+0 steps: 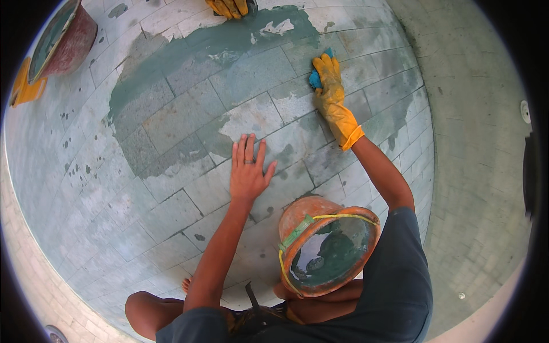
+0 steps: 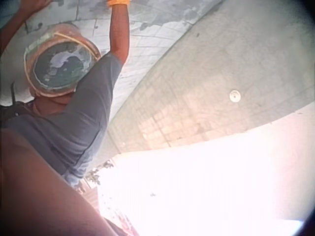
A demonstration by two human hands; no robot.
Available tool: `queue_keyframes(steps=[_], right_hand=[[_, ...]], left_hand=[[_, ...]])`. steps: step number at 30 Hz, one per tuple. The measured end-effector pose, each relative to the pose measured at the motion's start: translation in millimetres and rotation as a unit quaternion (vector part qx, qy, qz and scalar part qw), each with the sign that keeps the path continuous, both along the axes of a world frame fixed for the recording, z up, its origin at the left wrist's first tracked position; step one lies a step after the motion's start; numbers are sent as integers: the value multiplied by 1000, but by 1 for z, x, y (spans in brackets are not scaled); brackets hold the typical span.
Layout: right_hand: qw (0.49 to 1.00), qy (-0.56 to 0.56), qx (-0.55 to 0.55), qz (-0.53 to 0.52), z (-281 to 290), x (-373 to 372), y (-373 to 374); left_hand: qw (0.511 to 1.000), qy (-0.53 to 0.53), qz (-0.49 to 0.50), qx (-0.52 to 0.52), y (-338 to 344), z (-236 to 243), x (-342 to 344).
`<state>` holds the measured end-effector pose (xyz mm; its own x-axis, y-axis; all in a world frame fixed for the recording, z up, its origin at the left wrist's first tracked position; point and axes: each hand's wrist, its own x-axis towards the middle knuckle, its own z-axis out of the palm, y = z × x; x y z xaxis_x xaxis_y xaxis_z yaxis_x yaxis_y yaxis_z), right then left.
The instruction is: The person dips a sponge into a bucket of green mixture and rubs it onto the gaps between the pool tiles on the floor.
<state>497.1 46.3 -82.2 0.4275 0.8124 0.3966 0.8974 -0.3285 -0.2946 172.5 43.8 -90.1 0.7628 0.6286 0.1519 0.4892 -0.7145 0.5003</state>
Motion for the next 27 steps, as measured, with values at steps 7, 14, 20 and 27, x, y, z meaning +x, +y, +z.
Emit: queue_keyframes(steps=[7,14,20,27], right_hand=[[983,107,12,150,1,-91,38],[941,147,-38,302,25,-133,51],[981,117,95,126,28,-103,89],[941,31,-51,332,16,-138,98]], left_hand=[[1000,1,-1,3,-2,-3,-1],[1000,-9,1,7,1,-4,-3],[1000,-13,-1,-1,0,1,1],[1000,-21,5,-6,-1,-6,-1]])
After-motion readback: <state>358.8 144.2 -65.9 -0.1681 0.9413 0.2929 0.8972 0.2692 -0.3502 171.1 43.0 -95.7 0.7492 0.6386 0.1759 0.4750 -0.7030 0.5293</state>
